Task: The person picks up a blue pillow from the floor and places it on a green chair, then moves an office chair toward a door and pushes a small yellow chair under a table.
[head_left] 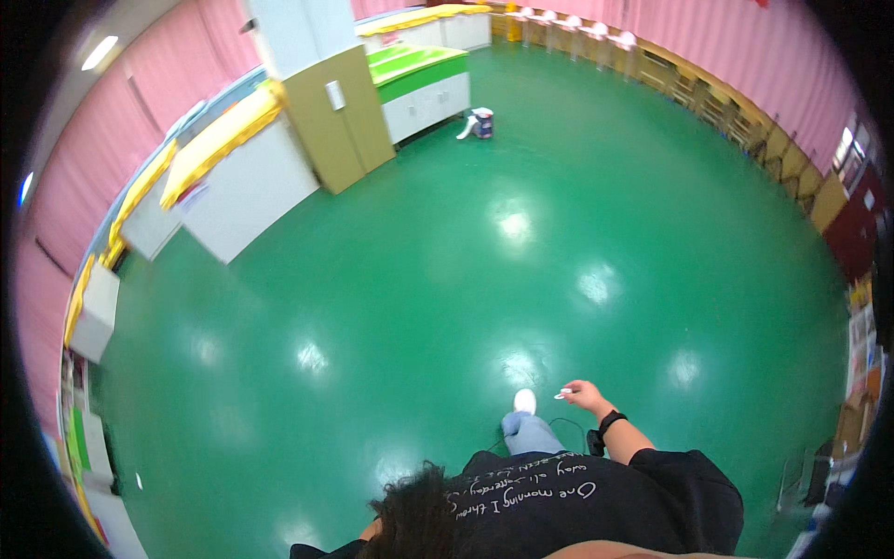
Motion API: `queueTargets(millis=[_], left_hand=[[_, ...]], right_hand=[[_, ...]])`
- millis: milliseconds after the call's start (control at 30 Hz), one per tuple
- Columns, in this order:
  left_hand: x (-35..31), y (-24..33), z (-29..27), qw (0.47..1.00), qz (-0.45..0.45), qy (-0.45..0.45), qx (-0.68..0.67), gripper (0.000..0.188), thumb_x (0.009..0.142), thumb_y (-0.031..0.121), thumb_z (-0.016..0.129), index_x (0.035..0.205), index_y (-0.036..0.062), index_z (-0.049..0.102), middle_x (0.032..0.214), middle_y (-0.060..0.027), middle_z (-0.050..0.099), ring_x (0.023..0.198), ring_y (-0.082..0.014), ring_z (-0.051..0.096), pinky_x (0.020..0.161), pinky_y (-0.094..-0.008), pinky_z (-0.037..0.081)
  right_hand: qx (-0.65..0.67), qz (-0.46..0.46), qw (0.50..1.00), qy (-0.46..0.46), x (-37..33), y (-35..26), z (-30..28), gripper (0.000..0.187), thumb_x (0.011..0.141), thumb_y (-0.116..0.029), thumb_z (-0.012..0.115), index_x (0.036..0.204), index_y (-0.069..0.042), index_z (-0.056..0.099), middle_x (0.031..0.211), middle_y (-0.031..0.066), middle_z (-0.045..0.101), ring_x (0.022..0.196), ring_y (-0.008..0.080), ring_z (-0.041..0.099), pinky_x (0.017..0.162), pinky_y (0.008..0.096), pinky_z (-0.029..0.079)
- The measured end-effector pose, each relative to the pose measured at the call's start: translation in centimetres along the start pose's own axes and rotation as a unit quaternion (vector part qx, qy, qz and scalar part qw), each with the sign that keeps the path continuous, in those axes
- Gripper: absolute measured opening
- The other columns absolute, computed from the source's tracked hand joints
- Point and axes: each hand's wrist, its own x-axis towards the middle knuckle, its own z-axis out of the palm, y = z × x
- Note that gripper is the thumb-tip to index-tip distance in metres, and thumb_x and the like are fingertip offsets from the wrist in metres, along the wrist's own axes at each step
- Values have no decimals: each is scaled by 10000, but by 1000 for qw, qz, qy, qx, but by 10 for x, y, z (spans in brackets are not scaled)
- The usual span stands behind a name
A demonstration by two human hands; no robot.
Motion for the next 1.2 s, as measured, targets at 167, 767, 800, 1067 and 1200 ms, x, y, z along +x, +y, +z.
queueTargets(millis=[167,767,800,1067,1200], left_hand=[[81,174,-35,994,70,12,84,201,726,172,485,863,34,532,754,-120,551,713,-265,522,645,-351,427],[267,676,-81,905,338,-147,214,347,789,268,404,1060,66,476,998,-154,525,909,-303,506,763,-366,402],[257,706,-105,913,327,-137,204,363,801,273,397,1090,62,458,1031,-153,512,930,-299,497,780,-366,396],[296,806,-266,961,171,-63,209,420,823,292,409,1157,37,409,1131,-154,464,1022,-304,445,854,-362,355],[482,880,-223,943,199,-101,247,402,804,284,424,1116,30,434,1090,-157,482,989,-306,461,829,-360,367]], right_hand=[[9,74,972,223,12,95,-101,314,678,-195,663,898,3,560,718,59,590,586,123,559,504,252,458],[299,219,920,127,243,31,-334,199,756,-140,554,884,12,561,757,82,561,557,158,534,480,273,475],[292,215,921,144,263,32,-358,197,758,-146,559,871,16,559,735,84,554,558,161,536,478,275,474],[217,191,923,254,392,13,-531,234,659,-97,675,786,4,506,680,66,541,508,123,512,407,234,410],[276,181,892,309,453,-34,-592,204,675,-117,658,813,-24,540,715,36,557,573,105,519,479,238,422]])
